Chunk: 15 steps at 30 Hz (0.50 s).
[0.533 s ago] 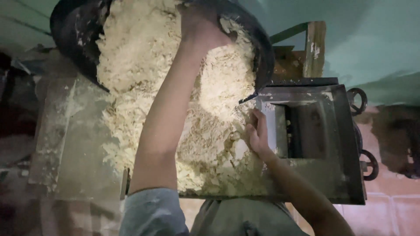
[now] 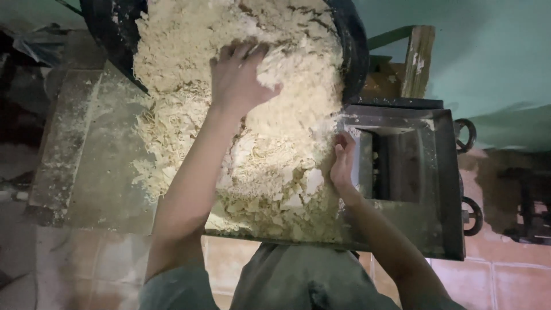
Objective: The person uses both hands to gather, pull apart, and mix a large pile of shredded, pale yellow food material on a metal tray. The hands repeatedly lift and separate the strands to ensure even mixing.
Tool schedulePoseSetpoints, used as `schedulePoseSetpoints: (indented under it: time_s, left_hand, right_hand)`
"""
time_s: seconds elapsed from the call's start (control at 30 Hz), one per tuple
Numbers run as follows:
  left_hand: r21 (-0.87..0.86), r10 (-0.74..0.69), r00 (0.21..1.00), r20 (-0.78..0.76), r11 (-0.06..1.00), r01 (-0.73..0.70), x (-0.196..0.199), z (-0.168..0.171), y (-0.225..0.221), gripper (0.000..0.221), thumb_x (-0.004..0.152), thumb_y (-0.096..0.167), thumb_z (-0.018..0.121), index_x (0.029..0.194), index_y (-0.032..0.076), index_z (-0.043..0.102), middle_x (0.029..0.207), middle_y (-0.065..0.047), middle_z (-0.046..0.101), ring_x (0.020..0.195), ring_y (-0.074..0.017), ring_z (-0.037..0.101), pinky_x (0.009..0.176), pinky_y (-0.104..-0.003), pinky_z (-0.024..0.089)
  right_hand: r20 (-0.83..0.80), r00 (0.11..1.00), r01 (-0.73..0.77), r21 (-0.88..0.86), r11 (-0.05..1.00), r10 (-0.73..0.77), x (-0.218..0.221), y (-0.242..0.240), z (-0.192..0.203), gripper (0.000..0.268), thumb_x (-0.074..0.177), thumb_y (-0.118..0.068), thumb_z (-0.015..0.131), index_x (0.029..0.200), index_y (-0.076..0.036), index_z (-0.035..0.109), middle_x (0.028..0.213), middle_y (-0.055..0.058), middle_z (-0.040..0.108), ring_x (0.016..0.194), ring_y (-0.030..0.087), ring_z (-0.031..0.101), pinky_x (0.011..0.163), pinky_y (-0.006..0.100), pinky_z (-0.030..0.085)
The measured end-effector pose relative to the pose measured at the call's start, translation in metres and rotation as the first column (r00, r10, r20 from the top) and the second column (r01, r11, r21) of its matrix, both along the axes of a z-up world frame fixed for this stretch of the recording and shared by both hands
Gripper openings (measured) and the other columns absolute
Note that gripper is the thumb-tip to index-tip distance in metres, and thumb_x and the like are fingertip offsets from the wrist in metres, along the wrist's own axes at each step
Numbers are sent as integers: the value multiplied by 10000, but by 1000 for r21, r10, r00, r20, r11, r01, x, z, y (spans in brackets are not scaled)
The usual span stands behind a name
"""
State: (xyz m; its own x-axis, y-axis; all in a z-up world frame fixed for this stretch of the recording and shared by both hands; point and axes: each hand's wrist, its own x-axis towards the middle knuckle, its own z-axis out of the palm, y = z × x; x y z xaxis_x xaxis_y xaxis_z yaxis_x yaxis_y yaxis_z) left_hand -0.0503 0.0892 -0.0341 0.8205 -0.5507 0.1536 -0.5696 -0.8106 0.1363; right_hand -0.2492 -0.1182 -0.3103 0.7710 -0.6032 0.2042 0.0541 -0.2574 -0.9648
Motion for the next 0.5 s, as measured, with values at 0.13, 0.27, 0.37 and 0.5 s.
schedulePoseSetpoints:
  time_s: [0.13, 0.27, 0.37, 0.5]
  left_hand:
    - [-170, 35, 913, 407, 985, 38, -24, -40, 45, 717, 607, 612, 815, 1208, 227, 743, 1170, -47, 703, 1057, -372, 619, 743, -547, 556]
    - [-128, 65, 903, 425, 992, -11, -47, -44, 65, 577, 629, 555, 834, 1090, 212, 788, 1153, -27, 686, 1104, -347, 550, 773, -623, 555]
    - [-125, 80, 921, 380, 992, -35, -50, -33, 79, 650, 625, 495, 878, 1194, 204, 760, 1133, -55, 676, 1111, -354, 537, 763, -635, 552]
    - [29, 135, 983, 128, 990, -139, -52, -20, 87, 697, 791, 527, 805, 1358, 150, 659, 1292, -146, 599, 1238, -399, 440, 886, -677, 492]
  right_hand:
    - [104, 993, -66, 20, 998, 64, 4, -7, -27, 645, 1066, -516, 452, 1513, -55, 395, 1377, 213, 508, 1311, 378, 479, 1113, 512, 357]
    - [93, 994, -64, 14, 998, 62, -1, -6, -28, 610, 1066, -478, 449, 1511, -63, 397, 1355, 196, 495, 1279, 365, 479, 1103, 502, 375]
    - [96, 992, -78, -17, 997, 79, 1, -2, -13, 578, 1072, -438, 416, 1511, -66, 370, 1352, 226, 476, 1264, 384, 479, 1116, 521, 353]
    - [163, 983, -81, -22, 996, 83, 4, 1, -14, 520, 1080, -362, 438, 1503, -66, 378, 1316, 173, 475, 1200, 297, 472, 1099, 462, 344]
